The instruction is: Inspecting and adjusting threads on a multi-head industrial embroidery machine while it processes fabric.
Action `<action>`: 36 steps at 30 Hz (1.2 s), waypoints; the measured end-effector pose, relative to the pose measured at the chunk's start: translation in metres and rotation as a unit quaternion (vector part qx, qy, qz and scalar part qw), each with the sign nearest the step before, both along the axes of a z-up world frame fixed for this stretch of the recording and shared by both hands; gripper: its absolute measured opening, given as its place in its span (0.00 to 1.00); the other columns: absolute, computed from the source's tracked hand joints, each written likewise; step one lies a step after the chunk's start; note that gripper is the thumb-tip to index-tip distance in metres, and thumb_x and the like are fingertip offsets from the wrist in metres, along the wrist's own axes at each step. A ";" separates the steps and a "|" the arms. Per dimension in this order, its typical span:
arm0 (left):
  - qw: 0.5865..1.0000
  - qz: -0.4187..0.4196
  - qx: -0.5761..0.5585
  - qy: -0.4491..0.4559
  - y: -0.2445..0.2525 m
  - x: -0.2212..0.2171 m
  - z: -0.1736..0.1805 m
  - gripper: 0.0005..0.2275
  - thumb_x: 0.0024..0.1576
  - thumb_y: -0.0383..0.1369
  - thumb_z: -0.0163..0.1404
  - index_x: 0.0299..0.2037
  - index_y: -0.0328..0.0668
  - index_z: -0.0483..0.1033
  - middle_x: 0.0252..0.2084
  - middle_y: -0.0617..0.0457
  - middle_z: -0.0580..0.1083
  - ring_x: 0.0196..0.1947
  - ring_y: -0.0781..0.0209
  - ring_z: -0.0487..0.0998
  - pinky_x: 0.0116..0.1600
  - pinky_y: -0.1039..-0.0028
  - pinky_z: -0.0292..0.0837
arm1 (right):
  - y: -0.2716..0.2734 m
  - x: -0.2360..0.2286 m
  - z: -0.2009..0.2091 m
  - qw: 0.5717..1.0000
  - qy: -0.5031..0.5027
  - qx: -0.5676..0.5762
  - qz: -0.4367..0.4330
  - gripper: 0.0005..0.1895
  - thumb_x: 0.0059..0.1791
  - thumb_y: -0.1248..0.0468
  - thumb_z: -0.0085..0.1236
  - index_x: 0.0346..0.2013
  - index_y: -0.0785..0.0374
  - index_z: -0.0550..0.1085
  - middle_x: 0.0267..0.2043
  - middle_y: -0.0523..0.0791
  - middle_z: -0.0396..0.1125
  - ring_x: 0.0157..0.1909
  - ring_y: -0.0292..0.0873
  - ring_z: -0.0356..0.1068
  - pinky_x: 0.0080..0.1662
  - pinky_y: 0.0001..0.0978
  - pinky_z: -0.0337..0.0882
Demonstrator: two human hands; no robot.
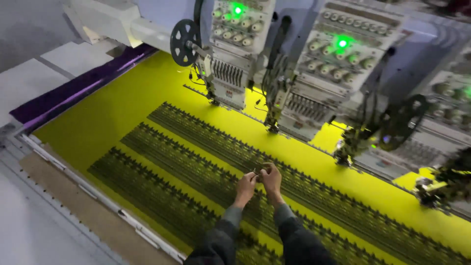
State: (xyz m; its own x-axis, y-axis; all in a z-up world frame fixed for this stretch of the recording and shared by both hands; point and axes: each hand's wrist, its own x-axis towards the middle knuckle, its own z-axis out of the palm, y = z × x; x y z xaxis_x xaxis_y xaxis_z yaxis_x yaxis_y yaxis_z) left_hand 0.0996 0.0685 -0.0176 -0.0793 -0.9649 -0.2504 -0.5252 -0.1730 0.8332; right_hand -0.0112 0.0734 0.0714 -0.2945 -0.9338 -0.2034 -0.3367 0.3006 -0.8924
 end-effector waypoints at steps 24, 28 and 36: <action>0.979 -0.137 -0.108 0.108 0.294 -0.225 0.157 0.07 0.66 0.34 0.55 0.49 0.43 0.83 0.44 0.48 0.82 0.49 0.51 0.83 0.63 0.56 0.74 | 0.320 -0.261 0.031 0.974 -0.227 0.010 0.023 0.37 0.55 0.27 0.43 0.18 0.51 0.66 0.13 0.38 0.50 0.14 0.33 0.46 0.20 0.30 0.49; 0.972 -0.122 -0.108 0.171 0.307 -0.280 0.111 0.08 0.67 0.35 0.55 0.48 0.42 0.83 0.43 0.48 0.82 0.51 0.46 0.82 0.62 0.53 0.72 | 0.364 -0.316 0.012 0.972 -0.231 0.038 -0.034 0.32 0.53 0.34 0.57 0.22 0.58 0.72 0.12 0.40 0.54 0.11 0.36 0.50 0.16 0.32 0.52; 0.949 -0.152 -0.036 0.273 0.351 -0.371 0.107 0.08 0.66 0.26 0.48 0.51 0.40 0.80 0.44 0.48 0.79 0.26 0.69 0.73 0.37 0.75 0.74 | 0.413 -0.350 -0.003 0.881 -0.406 -0.068 -0.233 0.15 0.59 0.51 0.51 0.49 0.58 0.71 0.33 0.47 0.65 0.31 0.45 0.68 0.39 0.40 0.68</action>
State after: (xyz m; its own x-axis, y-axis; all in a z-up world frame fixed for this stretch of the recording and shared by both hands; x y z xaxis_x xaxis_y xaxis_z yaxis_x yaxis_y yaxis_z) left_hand -0.2715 0.4193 0.0896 -0.4559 -0.8897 -0.0261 -0.0279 -0.0150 0.9995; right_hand -0.3611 0.4860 0.0685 -0.4609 -0.7820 -0.4196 0.5614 0.1092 -0.8203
